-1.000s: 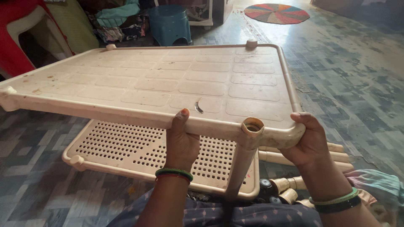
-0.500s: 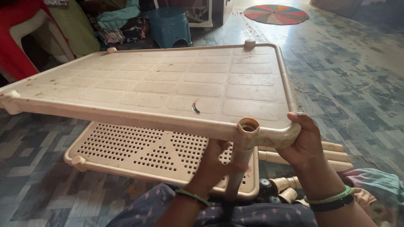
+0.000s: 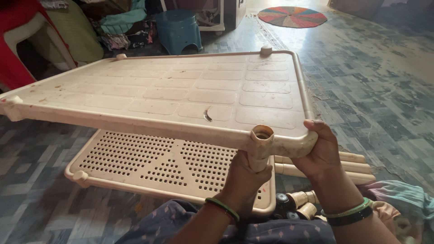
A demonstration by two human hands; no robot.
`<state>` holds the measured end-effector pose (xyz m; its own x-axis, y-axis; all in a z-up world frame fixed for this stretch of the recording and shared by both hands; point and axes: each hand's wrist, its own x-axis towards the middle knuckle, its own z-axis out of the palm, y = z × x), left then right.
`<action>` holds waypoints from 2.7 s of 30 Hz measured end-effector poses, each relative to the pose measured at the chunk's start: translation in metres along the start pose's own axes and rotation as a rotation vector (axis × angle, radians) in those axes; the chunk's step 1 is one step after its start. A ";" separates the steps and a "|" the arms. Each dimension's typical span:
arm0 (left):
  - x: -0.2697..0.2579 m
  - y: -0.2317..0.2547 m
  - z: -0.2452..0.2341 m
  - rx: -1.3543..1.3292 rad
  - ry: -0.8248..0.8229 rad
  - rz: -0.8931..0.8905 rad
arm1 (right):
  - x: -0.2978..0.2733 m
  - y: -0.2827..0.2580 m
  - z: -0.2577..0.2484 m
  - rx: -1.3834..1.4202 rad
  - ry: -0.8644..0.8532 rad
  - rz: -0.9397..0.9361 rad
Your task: The person sits on the floor and assembles a plastic two-tier table, inserting cylindrical leg tubes into the sockets on the underside of the tabletop, pressing each leg into place, and fitting the remaining tubes one at a time. They then lift and flip the partially assembled table to work on the other side.
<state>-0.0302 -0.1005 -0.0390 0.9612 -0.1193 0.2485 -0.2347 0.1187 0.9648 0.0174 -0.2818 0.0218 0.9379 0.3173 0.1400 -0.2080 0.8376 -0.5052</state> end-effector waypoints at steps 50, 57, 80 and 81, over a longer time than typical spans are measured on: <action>0.047 0.079 -0.064 -0.523 0.284 -0.029 | 0.049 0.081 0.041 0.027 0.102 -0.119; 0.062 0.086 -0.071 -0.473 0.306 -0.128 | 0.053 0.081 0.037 0.024 0.129 -0.125; 0.077 0.111 -0.097 -0.171 0.419 -0.076 | 0.056 0.033 0.002 -0.196 -0.066 -0.201; 0.081 0.119 -0.103 -0.188 0.418 -0.094 | 0.057 0.034 0.006 -0.218 -0.095 -0.208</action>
<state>0.0349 0.0054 0.0874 0.9619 0.2650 0.0677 -0.1509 0.3078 0.9394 0.0624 -0.2324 0.0176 0.9219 0.1981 0.3329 0.0592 0.7773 -0.6264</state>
